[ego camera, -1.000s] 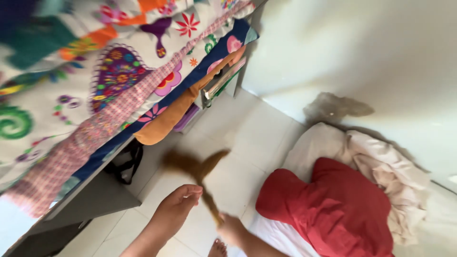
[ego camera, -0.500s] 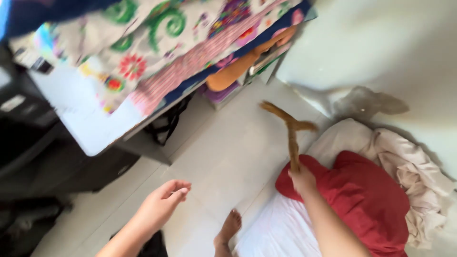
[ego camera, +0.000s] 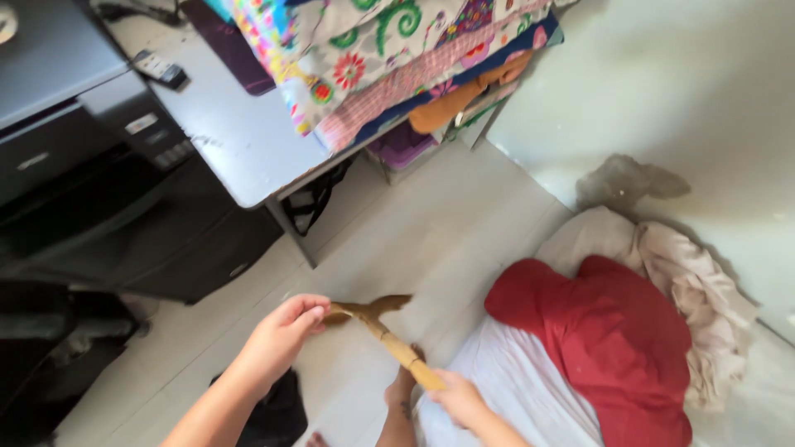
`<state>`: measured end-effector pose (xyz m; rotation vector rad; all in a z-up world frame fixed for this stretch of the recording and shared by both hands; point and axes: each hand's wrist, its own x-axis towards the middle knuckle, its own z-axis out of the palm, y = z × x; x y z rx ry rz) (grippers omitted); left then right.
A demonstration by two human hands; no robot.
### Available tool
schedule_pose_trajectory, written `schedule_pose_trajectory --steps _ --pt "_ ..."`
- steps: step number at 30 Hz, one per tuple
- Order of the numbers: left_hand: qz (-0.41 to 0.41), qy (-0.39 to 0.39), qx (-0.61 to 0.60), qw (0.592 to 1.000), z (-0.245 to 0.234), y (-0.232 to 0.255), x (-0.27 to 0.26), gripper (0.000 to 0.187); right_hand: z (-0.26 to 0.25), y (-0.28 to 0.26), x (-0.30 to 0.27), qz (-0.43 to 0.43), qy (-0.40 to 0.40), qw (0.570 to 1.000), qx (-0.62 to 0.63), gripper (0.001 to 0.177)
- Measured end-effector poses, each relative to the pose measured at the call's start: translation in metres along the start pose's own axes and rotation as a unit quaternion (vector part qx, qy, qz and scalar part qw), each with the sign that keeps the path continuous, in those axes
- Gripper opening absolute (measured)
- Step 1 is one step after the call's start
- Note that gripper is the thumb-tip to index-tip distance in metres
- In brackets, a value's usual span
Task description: The recorder tidies a bedroom by opening curtains, stacking pillows from the floor mattress onto a desk, and picking up cleaning tools.
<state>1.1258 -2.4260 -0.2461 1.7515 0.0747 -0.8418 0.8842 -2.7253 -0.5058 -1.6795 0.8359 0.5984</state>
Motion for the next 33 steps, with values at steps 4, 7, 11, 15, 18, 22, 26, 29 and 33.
schedule_pose_trajectory --steps 4,7,11,15,18,22,26,29,33 --pt "-0.01 -0.012 0.007 1.0 -0.013 0.012 -0.047 0.034 -0.047 0.045 -0.038 -0.125 -0.009 0.99 0.062 0.061" --pt "-0.039 -0.017 0.056 0.998 -0.021 0.017 -0.072 0.034 -0.072 -0.034 -0.091 0.058 0.045 0.997 -0.016 0.063" --pt "-0.033 -0.024 0.045 0.998 -0.041 -0.011 -0.071 0.033 -0.081 -0.029 -0.057 0.074 0.144 0.986 0.041 0.066" --pt "0.009 0.008 0.017 1.0 -0.047 -0.019 -0.077 0.031 -0.085 -0.008 0.029 0.115 0.129 0.969 0.179 0.035" --pt "-0.009 0.022 0.013 1.0 -0.06 -0.027 -0.091 0.031 -0.047 0.007 0.074 0.228 0.081 0.95 0.199 0.015" --pt "-0.026 0.038 -0.016 0.999 -0.074 -0.05 -0.103 0.03 0.072 0.0 0.08 0.246 -0.047 0.936 0.249 0.023" --pt "-0.024 0.074 -0.057 0.995 -0.089 -0.055 -0.12 0.029 0.153 -0.088 0.023 0.307 -0.067 0.934 0.171 0.022" --pt "-0.015 0.087 -0.086 0.992 -0.104 -0.054 -0.139 0.029 0.165 -0.148 0.003 0.265 -0.143 0.95 0.076 0.022" --pt "-0.031 0.123 -0.148 0.981 -0.128 -0.062 -0.166 0.031 0.174 -0.258 -0.051 0.151 -0.198 0.958 -0.139 0.016"
